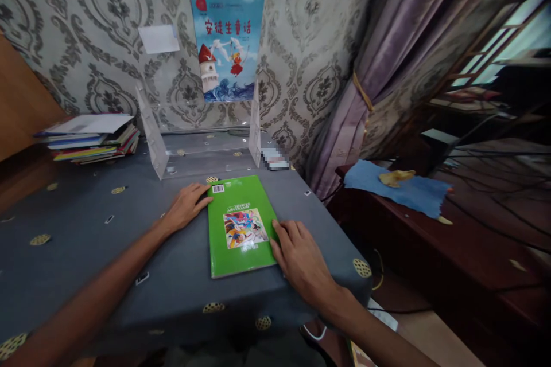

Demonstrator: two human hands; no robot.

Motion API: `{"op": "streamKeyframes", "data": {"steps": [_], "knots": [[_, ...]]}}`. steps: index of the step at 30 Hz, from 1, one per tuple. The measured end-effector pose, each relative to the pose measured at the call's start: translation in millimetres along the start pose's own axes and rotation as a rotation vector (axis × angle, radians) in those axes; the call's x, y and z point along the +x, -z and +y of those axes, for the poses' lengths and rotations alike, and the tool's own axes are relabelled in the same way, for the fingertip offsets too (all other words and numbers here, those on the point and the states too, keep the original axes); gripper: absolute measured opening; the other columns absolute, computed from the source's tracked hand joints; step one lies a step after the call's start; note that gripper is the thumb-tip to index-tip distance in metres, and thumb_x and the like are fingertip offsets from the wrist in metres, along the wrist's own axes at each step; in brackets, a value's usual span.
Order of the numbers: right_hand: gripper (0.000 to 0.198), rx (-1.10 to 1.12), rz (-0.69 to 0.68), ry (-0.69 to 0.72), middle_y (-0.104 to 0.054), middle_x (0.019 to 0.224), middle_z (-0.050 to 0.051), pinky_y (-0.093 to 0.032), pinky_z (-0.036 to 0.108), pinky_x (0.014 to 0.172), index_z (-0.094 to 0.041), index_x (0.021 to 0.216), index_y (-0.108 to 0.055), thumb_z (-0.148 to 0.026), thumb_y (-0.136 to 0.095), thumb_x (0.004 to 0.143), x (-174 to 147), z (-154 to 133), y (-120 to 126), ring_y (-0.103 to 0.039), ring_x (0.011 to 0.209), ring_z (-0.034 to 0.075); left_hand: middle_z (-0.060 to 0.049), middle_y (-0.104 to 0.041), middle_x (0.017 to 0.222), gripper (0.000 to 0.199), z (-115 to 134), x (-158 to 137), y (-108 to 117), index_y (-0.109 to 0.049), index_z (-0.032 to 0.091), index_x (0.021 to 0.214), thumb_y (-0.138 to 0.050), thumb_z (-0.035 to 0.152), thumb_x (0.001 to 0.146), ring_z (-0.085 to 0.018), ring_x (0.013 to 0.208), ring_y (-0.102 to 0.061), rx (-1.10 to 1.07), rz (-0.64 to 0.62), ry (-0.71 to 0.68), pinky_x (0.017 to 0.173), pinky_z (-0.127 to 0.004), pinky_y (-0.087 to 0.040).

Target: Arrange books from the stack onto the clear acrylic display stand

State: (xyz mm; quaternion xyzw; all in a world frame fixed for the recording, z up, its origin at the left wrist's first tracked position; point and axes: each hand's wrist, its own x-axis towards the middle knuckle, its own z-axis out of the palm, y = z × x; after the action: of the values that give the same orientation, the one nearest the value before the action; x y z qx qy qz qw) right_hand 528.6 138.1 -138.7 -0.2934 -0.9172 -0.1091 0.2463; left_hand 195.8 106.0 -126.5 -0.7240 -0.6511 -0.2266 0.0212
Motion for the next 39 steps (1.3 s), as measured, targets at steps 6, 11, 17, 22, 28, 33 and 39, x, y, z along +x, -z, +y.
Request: {"op": "streamKeyframes", "data": {"steps": [6,11,17,22,28,33,39], "knots": [[0.031,-0.023,0.006,0.019,-0.066,0.096,0.016,-0.055,0.042,0.076,-0.009,0.117,-0.063,-0.024,-0.043,0.101,10,10,-3,-0.06,0.086,0.028,-0.008,-0.067,0.113,0.036,1,14,-11,-0.06,0.02,0.127,-0.043,0.038,0.101,-0.023,0.105,-0.063,0.028,0.049,-0.005,0.094,-0.038,-0.05],[0.032,0.079,-0.017,0.024,-0.066,0.099,0.015,-0.057,0.043,0.078,-0.01,0.12,-0.063,-0.027,-0.043,0.101,10,19,-1,-0.061,0.087,0.028,-0.008,-0.067,0.114,0.035,4,17,-13,-0.06,0.02,0.126,-0.043,0.038,0.101,-0.023,0.105,-0.063,0.001,0.076,-0.005,0.095,-0.039,-0.051],[0.041,0.33,-0.129,0.007,-0.064,0.123,0.016,-0.056,0.048,0.09,-0.017,0.134,-0.055,-0.037,-0.043,0.101,31,48,-13,-0.063,0.109,0.029,-0.011,-0.065,0.124,0.04,9,6,-7,-0.054,0.019,0.134,-0.041,0.039,0.102,-0.024,0.113,-0.061,-0.039,0.024,0.015,0.1,-0.042,-0.05],[0.05,0.423,-0.197,0.006,-0.056,0.14,0.019,-0.05,0.051,0.103,-0.015,0.142,-0.05,-0.04,-0.042,0.1,64,70,-39,-0.055,0.128,0.032,-0.011,-0.061,0.133,0.044,15,-7,4,-0.049,0.021,0.14,-0.037,0.044,0.103,-0.024,0.122,-0.058,-0.002,-0.049,-0.009,0.103,-0.043,-0.048],[0.05,0.466,-0.195,0.003,-0.057,0.139,0.016,-0.047,0.054,0.106,-0.019,0.145,-0.047,-0.04,-0.042,0.099,98,84,-66,-0.054,0.129,0.031,-0.012,-0.06,0.136,0.045,18,-9,10,-0.046,0.021,0.142,-0.039,0.043,0.103,-0.025,0.125,-0.056,0.013,-0.093,0.007,0.107,-0.047,-0.047],[0.047,0.433,-0.13,0.043,-0.061,0.133,0.018,-0.052,0.055,0.1,-0.018,0.143,-0.049,-0.036,-0.041,0.1,111,87,-80,-0.059,0.121,0.032,-0.012,-0.057,0.141,0.042,18,-9,9,-0.047,0.021,0.141,-0.042,0.036,0.103,-0.023,0.133,-0.051,-0.051,-0.053,-0.011,0.112,-0.047,-0.045],[0.042,0.273,-0.093,0.082,-0.048,0.147,0.024,-0.045,0.062,0.104,-0.011,0.13,-0.06,-0.035,-0.045,0.099,123,71,-62,-0.045,0.136,0.04,-0.011,-0.05,0.149,0.043,17,-9,8,-0.042,0.022,0.144,-0.041,0.033,0.103,-0.023,0.139,-0.047,-0.045,-0.085,-0.011,0.114,-0.047,-0.043]]}}
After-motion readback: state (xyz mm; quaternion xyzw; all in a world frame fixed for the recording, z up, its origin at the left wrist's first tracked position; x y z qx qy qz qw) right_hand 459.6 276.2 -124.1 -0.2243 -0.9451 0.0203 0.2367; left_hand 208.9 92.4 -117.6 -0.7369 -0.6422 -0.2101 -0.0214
